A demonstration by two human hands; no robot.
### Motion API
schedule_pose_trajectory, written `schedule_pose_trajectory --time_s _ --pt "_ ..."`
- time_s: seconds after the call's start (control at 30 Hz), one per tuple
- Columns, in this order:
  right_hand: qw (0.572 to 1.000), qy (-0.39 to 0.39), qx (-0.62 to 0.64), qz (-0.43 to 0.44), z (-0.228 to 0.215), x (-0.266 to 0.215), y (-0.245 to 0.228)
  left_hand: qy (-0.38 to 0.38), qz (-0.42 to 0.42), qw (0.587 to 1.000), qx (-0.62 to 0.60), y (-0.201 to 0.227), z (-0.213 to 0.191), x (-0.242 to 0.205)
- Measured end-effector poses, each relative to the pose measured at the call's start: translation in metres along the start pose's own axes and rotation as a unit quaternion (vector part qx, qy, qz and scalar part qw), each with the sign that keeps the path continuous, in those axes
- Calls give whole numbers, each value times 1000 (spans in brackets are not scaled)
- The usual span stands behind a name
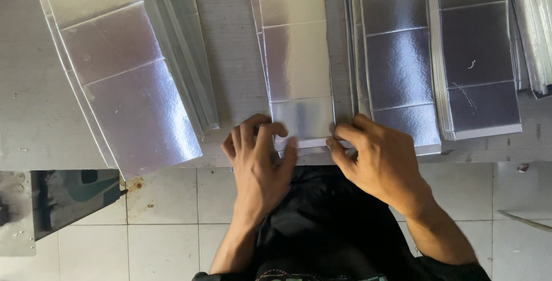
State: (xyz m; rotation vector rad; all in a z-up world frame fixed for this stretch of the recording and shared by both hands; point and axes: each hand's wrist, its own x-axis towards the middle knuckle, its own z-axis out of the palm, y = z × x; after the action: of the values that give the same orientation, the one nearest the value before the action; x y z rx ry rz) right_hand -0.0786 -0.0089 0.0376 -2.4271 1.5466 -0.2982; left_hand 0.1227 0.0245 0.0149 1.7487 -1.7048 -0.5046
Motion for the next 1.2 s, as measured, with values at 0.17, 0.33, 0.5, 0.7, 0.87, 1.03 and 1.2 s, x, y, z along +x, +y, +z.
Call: schedule_pose_trajectory --time_s 0.17,0.33,0.5,0.7,0.87,1.03,1.2 --pt "1000 -2 -8 1 1 0 0 38 -14 998 38 9 21 -7" --pt "1000 -11 -13 4 0 0 1 2 -11 1000 -6 6 10 -8" --pt "997 -47 17 58 -7 4 -2 -21 7 999 -33 0 -2 -5" --pt "993 -94 49 45 0 -2 11 40 16 998 -44 -8 5 -2" --pt "993 -99 41 45 1 -6 11 36 106 990 -81 23 20 7" --pt "996 -76 37 25 7 -8 17 -49 182 982 24 29 44 10" --pt "997 -58 45 10 9 -12 18 -65 186 978 61 27 44 10"
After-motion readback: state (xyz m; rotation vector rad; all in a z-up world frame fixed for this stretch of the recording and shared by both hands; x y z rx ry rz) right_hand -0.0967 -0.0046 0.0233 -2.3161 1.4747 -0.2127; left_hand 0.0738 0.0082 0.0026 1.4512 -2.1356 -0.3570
